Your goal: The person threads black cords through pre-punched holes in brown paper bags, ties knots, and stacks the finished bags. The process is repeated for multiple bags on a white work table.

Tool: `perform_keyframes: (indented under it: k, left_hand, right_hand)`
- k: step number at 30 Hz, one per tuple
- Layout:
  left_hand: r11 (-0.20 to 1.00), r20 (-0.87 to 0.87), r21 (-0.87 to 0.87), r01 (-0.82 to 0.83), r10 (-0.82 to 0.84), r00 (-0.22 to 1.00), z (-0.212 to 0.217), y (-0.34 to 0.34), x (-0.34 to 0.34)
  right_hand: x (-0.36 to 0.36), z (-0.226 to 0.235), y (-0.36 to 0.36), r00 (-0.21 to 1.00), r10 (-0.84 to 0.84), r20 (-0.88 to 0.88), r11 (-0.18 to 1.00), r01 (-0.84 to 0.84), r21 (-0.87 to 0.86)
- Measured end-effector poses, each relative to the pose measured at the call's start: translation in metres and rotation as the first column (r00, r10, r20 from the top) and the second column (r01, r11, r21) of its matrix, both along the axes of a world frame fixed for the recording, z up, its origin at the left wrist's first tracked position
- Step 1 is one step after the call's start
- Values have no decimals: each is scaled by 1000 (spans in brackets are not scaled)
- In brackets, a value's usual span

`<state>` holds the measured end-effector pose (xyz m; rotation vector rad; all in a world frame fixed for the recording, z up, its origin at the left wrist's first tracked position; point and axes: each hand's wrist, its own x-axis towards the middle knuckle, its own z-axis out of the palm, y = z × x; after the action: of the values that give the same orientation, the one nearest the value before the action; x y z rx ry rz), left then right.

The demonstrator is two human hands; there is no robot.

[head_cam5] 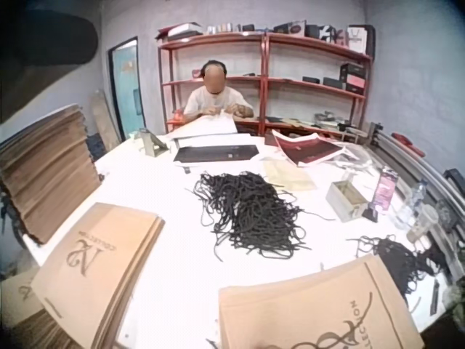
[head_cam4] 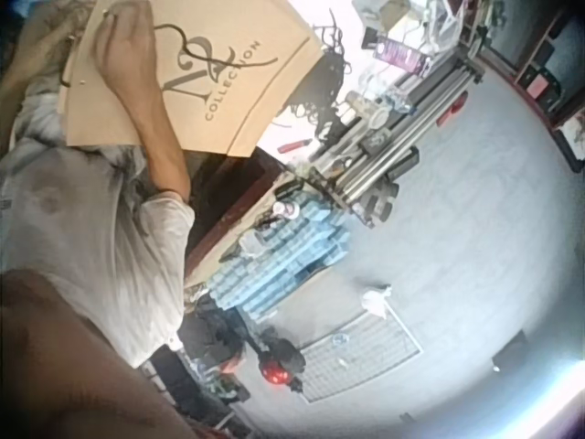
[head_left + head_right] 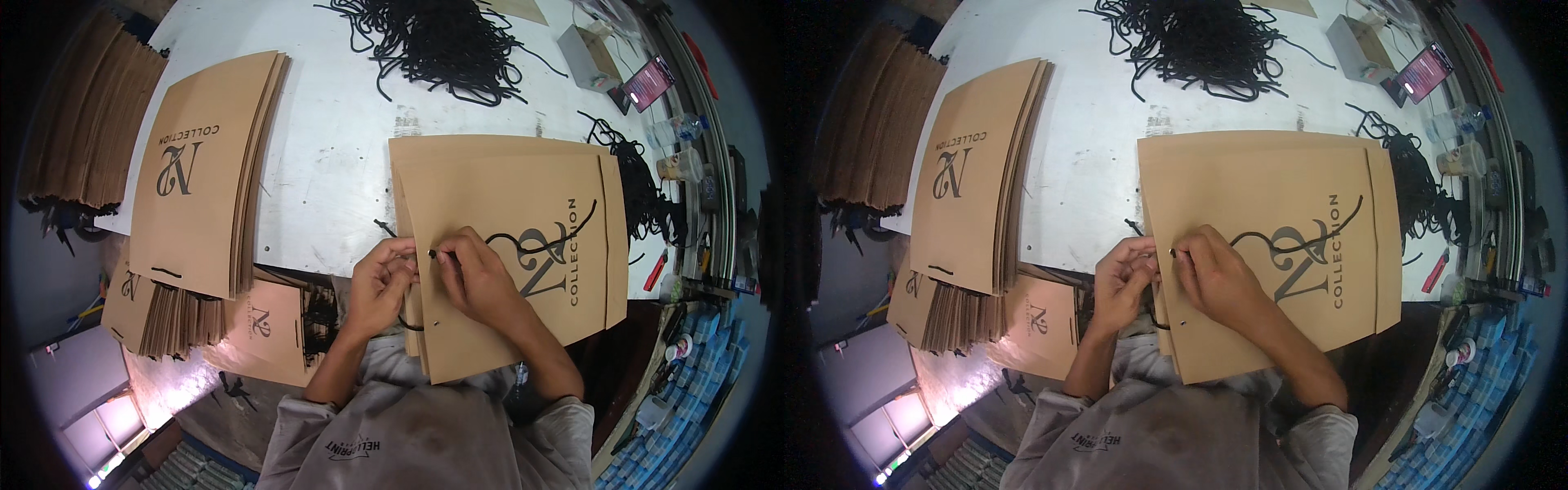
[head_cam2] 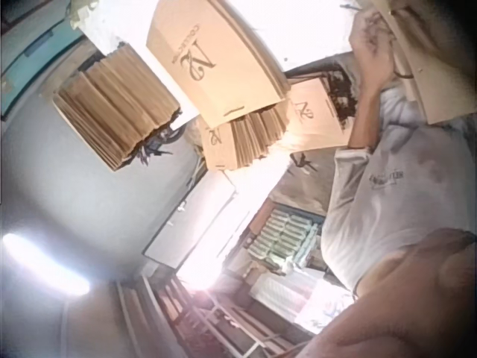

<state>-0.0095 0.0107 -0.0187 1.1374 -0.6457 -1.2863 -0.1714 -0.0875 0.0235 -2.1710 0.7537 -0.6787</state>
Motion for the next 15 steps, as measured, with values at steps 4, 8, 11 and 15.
perform_keyframes:
  k: [4, 8, 11, 15]
  left_hand:
    - [999, -9, -8, 44, -44, 999, 1, -6, -1]
    - [999, -17, -37, 25, -26, 1000, -7, -8, -3]
    - [999, -26, -39, 17, -18, 1000, -11, -7, -2]
    - [1000, -46, -23, 4, -5, 999, -15, -6, -1]
  right_hand:
    - [-1, -12, 1, 999, -1, 34, 1000, 1, -18]
    - [-4, -17, 3, 992, -73, 99, 993, 64, 95]
    - [-9, -19, 2, 995, -18, 103, 997, 10, 78]
    - [-8, -24, 4, 985, -73, 158, 993, 57, 107]
